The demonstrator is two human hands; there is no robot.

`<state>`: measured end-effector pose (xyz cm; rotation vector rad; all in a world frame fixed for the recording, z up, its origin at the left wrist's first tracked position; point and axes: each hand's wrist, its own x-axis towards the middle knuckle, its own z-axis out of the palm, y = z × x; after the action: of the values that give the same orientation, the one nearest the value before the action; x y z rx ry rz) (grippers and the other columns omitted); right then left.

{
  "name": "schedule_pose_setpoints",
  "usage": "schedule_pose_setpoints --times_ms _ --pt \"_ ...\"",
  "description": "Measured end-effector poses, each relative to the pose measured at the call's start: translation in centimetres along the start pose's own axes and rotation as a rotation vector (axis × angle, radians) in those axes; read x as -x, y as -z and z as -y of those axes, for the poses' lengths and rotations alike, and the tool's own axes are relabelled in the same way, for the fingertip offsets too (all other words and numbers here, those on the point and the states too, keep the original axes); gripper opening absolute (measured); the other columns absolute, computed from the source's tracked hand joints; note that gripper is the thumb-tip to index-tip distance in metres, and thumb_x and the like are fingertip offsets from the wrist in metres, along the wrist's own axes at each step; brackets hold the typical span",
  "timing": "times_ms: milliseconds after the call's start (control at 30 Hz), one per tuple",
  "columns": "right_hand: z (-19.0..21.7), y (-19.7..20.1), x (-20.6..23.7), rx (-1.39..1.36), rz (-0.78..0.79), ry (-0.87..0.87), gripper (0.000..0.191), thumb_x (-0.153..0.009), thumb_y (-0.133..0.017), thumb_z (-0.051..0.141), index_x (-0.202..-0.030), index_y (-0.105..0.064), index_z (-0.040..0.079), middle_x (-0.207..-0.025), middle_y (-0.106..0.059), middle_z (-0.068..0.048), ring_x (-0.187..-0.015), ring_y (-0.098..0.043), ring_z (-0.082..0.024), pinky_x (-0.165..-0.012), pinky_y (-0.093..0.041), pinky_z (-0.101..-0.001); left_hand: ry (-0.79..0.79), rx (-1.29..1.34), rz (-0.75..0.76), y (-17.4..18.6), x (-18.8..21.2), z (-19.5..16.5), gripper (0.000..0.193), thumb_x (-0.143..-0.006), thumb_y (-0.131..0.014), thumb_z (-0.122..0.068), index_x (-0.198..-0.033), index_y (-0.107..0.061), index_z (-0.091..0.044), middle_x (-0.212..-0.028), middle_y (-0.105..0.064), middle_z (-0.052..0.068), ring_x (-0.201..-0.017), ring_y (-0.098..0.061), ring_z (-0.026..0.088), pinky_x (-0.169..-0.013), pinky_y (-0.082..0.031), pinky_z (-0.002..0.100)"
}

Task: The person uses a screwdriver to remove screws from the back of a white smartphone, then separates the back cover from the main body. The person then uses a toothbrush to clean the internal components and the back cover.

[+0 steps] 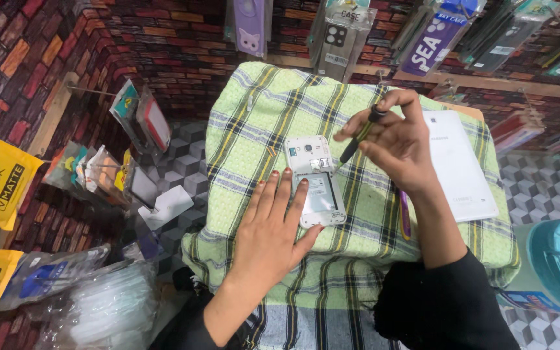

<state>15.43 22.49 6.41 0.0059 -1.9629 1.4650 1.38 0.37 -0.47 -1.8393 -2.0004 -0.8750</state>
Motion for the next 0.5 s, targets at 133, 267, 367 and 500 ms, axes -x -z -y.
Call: schedule_pose_setpoints --times_ms 133,267,367,500 --pt "-0.1 -0.2 0.0 0.043 -0.053 -0.014 0.056 -0.097 -0.070 -0.012 -0.131 -0.035 0.016 -0.116 -0.062 -0.015 -0.114 -0.066 -0.023 -0.104 -0.059 -0.0436 -0.005 0.002 -0.005 -0.1 0.0 0.0 0.068 -0.096 -0.059 -0.049 -0.144 -0.054 0.000 -0.149 -0.049 0.026 -0.141 -0.045 0.042 -0.119 -0.033 0.051" --pt "-0.2 0.2 0.1 -0.089 -0.037 -0.060 0.053 -0.096 -0.066 -0.009 -0.130 -0.035 0.017 -0.112 -0.065 -0.015 -0.113 -0.071 -0.025 -0.106 -0.063 -0.0445 -0.007 -0.003 -0.004 -0.1 0.1 0.0 0.067 -0.097 -0.059 -0.048 -0.144 -0.054 -0.001 -0.149 -0.049 0.027 -0.141 -0.046 0.042 -0.119 -0.033 0.051" --pt "-0.7 0.2 0.1 -0.051 -0.020 -0.029 0.062 -0.094 -0.069 -0.013 -0.133 -0.032 0.019 -0.114 -0.060 -0.014 -0.113 -0.066 -0.021 -0.106 -0.061 -0.0418 -0.008 0.001 -0.008 -0.1 0.1 0.1 0.067 -0.097 -0.060 -0.048 -0.144 -0.054 -0.001 -0.149 -0.049 0.026 -0.141 -0.046 0.042 -0.119 -0.033 0.051" --pt "-1.0 0.1 0.1 0.049 -0.015 0.027 0.069 -0.093 -0.073 -0.017 -0.134 -0.032 0.020 -0.116 -0.054 -0.014 -0.108 -0.061 -0.019 -0.095 -0.058 -0.0365 -0.004 -0.001 -0.004 0.0 0.1 0.1 0.067 -0.096 -0.060 -0.048 -0.143 -0.054 -0.001 -0.149 -0.049 0.026 -0.140 -0.046 0.042 -0.119 -0.033 0.051"
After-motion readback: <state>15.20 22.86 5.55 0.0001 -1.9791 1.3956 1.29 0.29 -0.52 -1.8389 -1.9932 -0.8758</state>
